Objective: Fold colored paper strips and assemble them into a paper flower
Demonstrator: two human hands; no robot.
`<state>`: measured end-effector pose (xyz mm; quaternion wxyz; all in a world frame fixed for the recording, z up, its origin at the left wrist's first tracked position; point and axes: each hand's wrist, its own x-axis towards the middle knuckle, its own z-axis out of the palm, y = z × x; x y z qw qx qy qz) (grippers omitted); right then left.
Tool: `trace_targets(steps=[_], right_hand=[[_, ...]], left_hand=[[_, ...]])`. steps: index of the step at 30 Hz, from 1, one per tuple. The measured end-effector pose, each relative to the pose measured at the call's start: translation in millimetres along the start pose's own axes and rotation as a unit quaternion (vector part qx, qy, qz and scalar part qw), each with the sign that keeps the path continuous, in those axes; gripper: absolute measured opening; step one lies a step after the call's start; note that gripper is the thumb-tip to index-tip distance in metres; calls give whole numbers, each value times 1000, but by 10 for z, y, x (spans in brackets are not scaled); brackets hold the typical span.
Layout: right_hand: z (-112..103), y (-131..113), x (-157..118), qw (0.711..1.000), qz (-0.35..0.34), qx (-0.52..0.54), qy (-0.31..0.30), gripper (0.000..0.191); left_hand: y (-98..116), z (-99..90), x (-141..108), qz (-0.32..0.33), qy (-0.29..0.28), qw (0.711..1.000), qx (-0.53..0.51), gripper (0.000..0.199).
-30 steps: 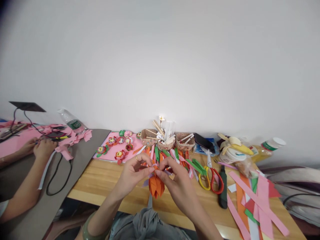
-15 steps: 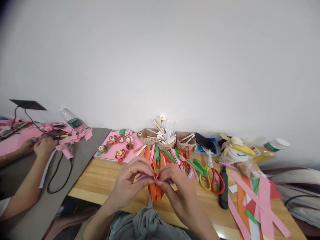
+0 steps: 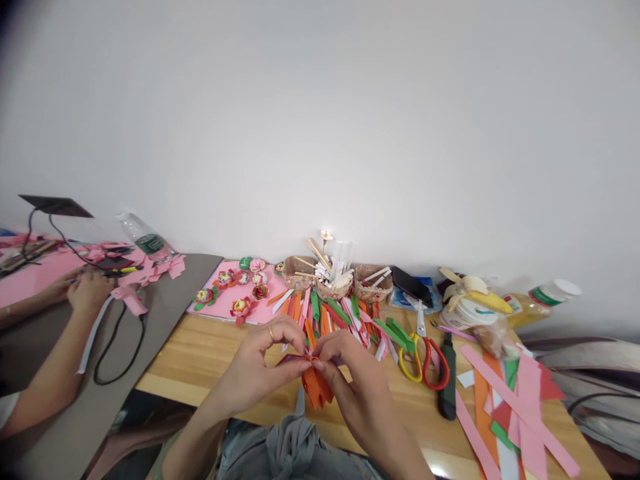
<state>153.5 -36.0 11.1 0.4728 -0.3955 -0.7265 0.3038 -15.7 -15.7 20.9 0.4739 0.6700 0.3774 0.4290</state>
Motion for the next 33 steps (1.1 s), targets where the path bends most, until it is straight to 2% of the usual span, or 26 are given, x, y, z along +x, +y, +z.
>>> trace_targets(steps=[5, 11, 15, 18, 23, 26, 29, 33], right_hand=[[38, -3, -25, 999, 23, -6, 22, 15], [119, 88, -50, 995, 77, -35, 60, 14], [167, 152, -53, 991, 94, -39, 90, 13], [154, 156, -48, 988, 115, -28, 98, 12], [64, 124, -30, 984, 176, 15, 23, 8], [30, 105, -13, 982, 187, 7, 5, 9], [30, 76, -5, 987, 158, -18, 6, 11], [64, 42, -36, 992, 46, -96, 60, 8]], left_hand=[[14, 9, 9, -112, -11, 992, -56, 10], [-110, 110, 42, -219, 19, 962, -160, 19], [-192, 163, 51, -211, 66, 956, -194, 23], [-219, 162, 61, -206, 67, 954, -208, 23], [-223, 117, 71, -223, 47, 953, -199, 24], [-237, 101, 58, -211, 40, 958, -188, 23], [-247, 98, 34, -196, 27, 963, -183, 21], [-206, 112, 12, -143, 37, 976, -158, 10]])
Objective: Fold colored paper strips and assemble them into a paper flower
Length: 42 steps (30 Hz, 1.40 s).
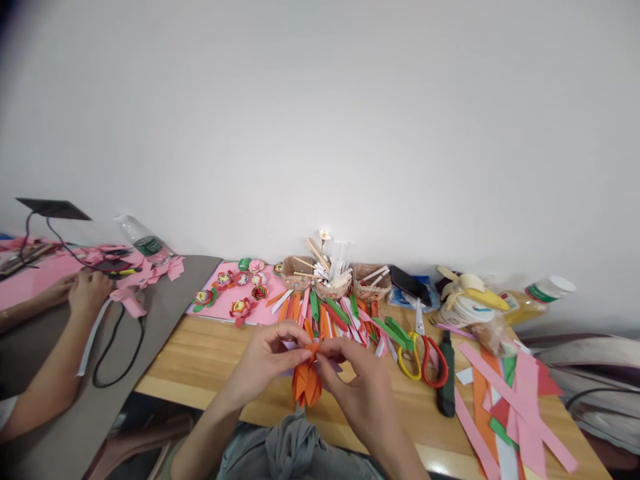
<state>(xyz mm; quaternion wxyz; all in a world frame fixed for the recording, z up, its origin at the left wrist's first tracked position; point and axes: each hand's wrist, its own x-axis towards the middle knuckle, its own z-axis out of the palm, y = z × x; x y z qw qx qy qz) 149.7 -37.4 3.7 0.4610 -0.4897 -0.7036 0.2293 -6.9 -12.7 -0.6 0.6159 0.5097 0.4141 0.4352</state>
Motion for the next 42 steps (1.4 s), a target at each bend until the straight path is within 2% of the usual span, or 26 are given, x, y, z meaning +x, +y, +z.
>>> trace_targets(steps=[3, 5, 9, 11, 15, 17, 19, 23, 25, 27, 30, 33, 36, 39, 42], right_hand=[[20, -2, -39, 993, -86, -52, 55, 13], [29, 5, -53, 990, -101, -61, 72, 14], [38, 25, -53, 994, -50, -34, 95, 10], [38, 35, -44, 996, -11, -3, 86, 8], [20, 48, -16, 992, 102, 69, 12, 7], [2, 45, -2, 987, 137, 82, -26, 9], [-17, 34, 9, 986, 141, 81, -42, 11], [-27, 7, 8, 992, 102, 58, -33, 13], [-6, 8, -6, 997, 71, 27, -21, 12], [30, 24, -26, 999, 25, -22, 13, 12], [76, 61, -45, 994, -32, -93, 53, 11], [78, 86, -45, 991, -48, -118, 51, 13], [49, 86, -42, 990, -67, -115, 57, 14], [32, 79, -44, 991, -82, -95, 56, 14], [38, 88, -47, 988, -102, -92, 71, 14]], left_hand=[[30, 37, -19, 67, 22, 996, 58, 8], [34, 57, -24, 70, 33, 995, 70, 7], [21, 67, -8, -29, 30, 999, 25, 14], [24, 61, 6, -60, 17, 998, 11, 17], [46, 40, 30, -64, 14, 998, -4, 18], [53, 28, 37, -62, 19, 998, -2, 20], [53, 17, 40, -56, 15, 998, 2, 20], [37, 14, 35, -44, 5, 999, 19, 16], [18, 29, 28, -21, 16, 999, 39, 12], [-9, 49, 19, 46, 38, 994, 90, 7], [-57, 71, 5, 176, 54, 963, 195, 14], [-84, 68, -6, 226, 44, 943, 239, 19], [-79, 45, 0, 193, 17, 963, 185, 15], [-54, 18, 37, 85, 28, 996, 29, 24], [-12, 15, 83, -21, 65, 995, -79, 36]])
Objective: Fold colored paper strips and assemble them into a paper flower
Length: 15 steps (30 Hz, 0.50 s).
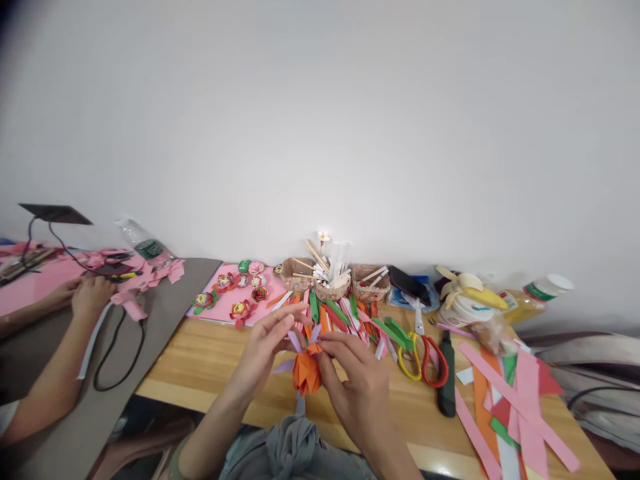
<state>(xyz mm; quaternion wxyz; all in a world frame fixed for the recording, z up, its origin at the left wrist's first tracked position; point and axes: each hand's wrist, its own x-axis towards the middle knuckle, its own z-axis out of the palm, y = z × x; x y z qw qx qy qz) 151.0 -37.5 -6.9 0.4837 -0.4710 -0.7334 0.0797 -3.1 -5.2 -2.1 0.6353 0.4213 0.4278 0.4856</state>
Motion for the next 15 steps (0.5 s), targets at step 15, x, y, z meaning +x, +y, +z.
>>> trace_targets(steps=[15], right_hand=[[63, 63, -30, 998, -38, -44, 40, 22]], left_hand=[[-73, 186, -97, -53, 72, 993, -80, 26]])
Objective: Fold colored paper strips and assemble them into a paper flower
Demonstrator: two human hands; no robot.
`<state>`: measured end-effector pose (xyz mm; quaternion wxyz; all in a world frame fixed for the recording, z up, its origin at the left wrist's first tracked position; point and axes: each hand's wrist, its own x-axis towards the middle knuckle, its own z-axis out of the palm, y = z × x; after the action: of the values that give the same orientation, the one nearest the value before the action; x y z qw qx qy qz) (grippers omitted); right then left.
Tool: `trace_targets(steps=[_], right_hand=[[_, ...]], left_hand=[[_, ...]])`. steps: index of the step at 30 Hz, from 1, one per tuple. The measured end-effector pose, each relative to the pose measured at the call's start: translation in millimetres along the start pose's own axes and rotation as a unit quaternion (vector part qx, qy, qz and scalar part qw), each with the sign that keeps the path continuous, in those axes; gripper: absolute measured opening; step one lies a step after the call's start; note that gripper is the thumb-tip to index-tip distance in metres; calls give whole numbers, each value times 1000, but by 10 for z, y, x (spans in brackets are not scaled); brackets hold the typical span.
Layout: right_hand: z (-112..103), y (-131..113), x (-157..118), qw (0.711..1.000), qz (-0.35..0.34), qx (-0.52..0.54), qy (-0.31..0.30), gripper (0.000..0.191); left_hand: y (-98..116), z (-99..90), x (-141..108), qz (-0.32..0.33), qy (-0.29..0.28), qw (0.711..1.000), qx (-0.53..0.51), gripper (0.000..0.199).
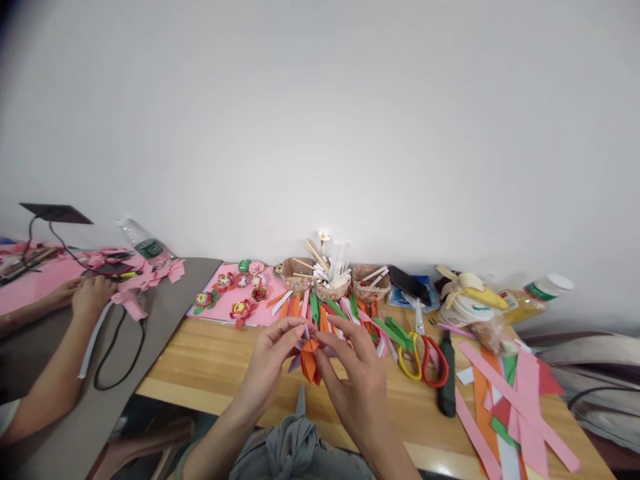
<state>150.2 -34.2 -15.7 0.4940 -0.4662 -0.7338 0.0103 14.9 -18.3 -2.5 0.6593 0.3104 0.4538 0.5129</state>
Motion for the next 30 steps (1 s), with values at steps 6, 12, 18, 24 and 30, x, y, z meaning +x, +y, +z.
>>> trace_targets(steps=[6, 12, 18, 24, 30], right_hand=[[-75, -77, 61, 997, -77, -27, -7, 25], [-70, -49, 31, 989, -124, -68, -34, 16], [-60, -74, -37, 986, -144, -83, -26, 20], [-71, -90, -137, 985, -134, -93, -47, 21], [-15, -158, -207, 988, -130, -70, -47, 24]], left_hand=[[-9, -3, 49, 21, 14, 997, 70, 23], [-11, 13, 56, 9, 22, 999, 46, 25], [-51, 76, 87, 88, 62, 993, 39, 19], [-110, 98, 148, 140, 100, 984, 52, 17], [-162, 67, 216, 157, 133, 978, 33, 19]])
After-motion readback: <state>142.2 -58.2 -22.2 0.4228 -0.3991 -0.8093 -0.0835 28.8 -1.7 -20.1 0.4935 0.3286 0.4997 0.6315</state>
